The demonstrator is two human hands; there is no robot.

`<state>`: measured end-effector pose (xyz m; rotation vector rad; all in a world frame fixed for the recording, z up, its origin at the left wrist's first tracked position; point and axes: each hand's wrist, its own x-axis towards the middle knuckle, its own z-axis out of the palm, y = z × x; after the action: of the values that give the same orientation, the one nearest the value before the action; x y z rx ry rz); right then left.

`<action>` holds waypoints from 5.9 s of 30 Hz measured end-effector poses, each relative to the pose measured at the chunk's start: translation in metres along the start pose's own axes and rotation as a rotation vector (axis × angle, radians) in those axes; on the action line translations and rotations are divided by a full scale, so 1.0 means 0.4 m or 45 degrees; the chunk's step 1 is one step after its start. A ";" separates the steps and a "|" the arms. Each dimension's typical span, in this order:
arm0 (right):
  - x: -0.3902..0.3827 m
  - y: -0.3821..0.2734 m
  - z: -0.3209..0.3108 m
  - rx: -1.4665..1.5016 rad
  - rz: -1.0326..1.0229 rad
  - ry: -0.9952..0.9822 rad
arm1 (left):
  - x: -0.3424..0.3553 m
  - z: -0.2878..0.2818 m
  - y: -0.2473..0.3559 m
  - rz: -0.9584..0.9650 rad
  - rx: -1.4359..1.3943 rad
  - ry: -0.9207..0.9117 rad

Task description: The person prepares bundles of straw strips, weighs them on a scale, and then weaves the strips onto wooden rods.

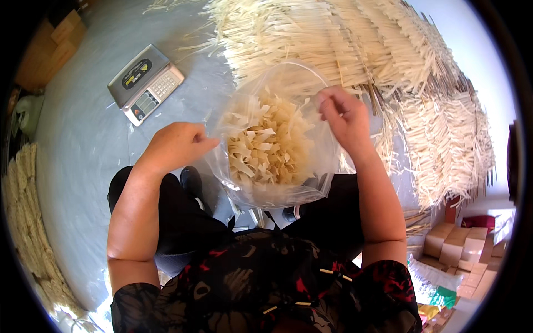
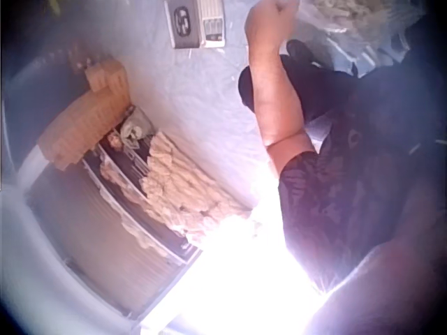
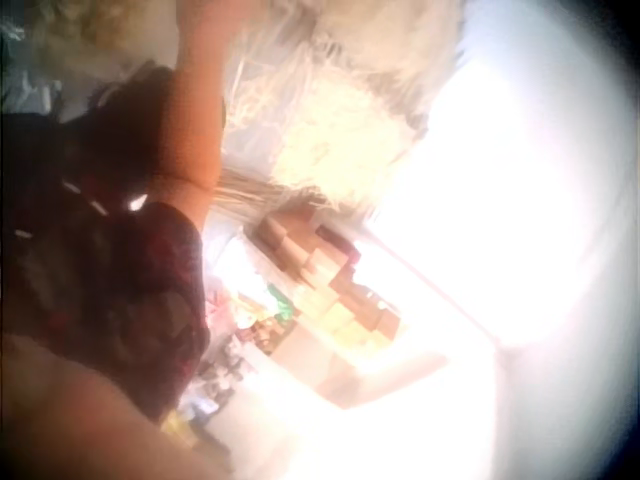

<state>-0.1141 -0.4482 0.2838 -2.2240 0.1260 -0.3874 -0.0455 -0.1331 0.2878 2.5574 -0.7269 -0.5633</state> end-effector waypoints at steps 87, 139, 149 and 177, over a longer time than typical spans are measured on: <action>-0.184 -0.015 -0.145 -0.687 -0.212 0.011 | -0.127 0.093 0.096 -0.149 -0.537 0.446; -0.655 -0.151 0.069 -0.250 -0.480 -0.366 | -0.205 0.174 0.255 1.208 0.035 -0.432; -0.655 -0.176 0.071 -0.251 -0.446 -0.274 | -0.178 0.158 0.224 1.234 0.032 -0.461; -0.648 -0.184 0.083 -0.161 -0.260 -0.266 | -0.148 0.153 0.207 1.236 -0.009 -0.466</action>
<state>-0.3519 -0.3197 0.2609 -2.3952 -0.1942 -0.2605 -0.1542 -0.1811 0.2934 1.7610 -1.8940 -0.6590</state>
